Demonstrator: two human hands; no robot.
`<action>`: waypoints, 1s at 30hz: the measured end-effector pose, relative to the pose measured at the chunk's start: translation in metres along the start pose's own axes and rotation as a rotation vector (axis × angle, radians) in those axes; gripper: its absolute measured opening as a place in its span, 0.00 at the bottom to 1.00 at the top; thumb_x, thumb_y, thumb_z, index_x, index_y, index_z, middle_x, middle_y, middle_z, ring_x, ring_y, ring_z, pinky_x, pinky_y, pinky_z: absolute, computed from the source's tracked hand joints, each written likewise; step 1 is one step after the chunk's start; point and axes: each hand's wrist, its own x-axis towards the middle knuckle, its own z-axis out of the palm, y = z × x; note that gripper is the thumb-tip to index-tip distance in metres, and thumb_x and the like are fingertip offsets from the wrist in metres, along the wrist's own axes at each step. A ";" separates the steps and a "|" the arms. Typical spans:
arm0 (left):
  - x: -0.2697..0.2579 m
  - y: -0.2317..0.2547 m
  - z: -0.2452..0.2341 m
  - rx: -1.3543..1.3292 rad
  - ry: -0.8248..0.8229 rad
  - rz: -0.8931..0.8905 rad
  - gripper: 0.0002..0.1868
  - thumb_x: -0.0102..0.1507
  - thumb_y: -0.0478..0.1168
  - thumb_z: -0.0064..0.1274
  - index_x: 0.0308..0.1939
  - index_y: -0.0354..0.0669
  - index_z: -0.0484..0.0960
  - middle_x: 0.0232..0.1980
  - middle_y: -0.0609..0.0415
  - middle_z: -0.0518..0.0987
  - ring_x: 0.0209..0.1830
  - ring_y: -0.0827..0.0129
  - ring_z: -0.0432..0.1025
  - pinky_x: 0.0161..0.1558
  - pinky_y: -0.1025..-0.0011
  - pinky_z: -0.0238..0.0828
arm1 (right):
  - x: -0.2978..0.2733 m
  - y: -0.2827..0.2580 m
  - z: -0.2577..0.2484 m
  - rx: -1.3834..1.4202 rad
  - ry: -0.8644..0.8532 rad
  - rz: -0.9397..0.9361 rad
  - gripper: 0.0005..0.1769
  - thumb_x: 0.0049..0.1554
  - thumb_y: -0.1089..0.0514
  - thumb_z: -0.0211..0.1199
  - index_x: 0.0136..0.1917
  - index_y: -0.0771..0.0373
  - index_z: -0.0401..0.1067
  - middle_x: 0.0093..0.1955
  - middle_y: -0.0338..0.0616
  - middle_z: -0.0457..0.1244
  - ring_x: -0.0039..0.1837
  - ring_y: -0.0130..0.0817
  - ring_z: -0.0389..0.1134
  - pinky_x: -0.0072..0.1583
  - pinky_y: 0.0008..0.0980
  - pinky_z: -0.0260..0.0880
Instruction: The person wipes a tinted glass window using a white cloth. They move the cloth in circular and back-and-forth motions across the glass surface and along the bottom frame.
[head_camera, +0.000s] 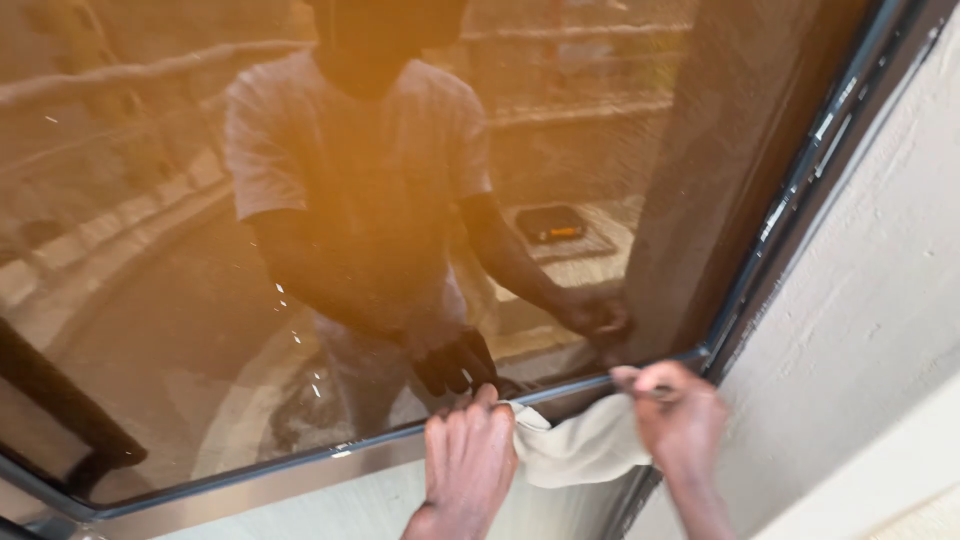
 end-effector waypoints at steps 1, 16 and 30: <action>-0.001 0.001 0.001 0.000 0.006 -0.010 0.06 0.53 0.36 0.53 0.24 0.54 0.81 0.35 0.59 0.74 0.26 0.57 0.74 0.25 0.54 0.67 | -0.008 0.016 0.010 0.262 -0.096 -0.136 0.19 0.53 0.74 0.65 0.31 0.51 0.71 0.39 0.38 0.74 0.46 0.31 0.79 0.54 0.16 0.71; -0.014 -0.009 0.008 -0.001 -0.058 -0.131 0.07 0.63 0.48 0.49 0.37 0.69 0.83 0.27 0.57 0.83 0.25 0.51 0.80 0.27 0.53 0.71 | -0.018 -0.060 -0.016 -0.148 -0.260 -0.083 0.09 0.54 0.50 0.68 0.39 0.48 0.89 0.48 0.29 0.77 0.51 0.21 0.76 0.58 0.20 0.69; -0.022 -0.022 0.041 -0.104 0.135 -0.143 0.10 0.58 0.49 0.53 0.40 0.72 0.86 0.27 0.60 0.83 0.19 0.50 0.77 0.21 0.48 0.65 | -0.065 -0.141 0.036 -0.445 -0.385 0.210 0.05 0.46 0.50 0.70 0.32 0.36 0.85 0.37 0.15 0.77 0.45 0.11 0.78 0.51 0.18 0.70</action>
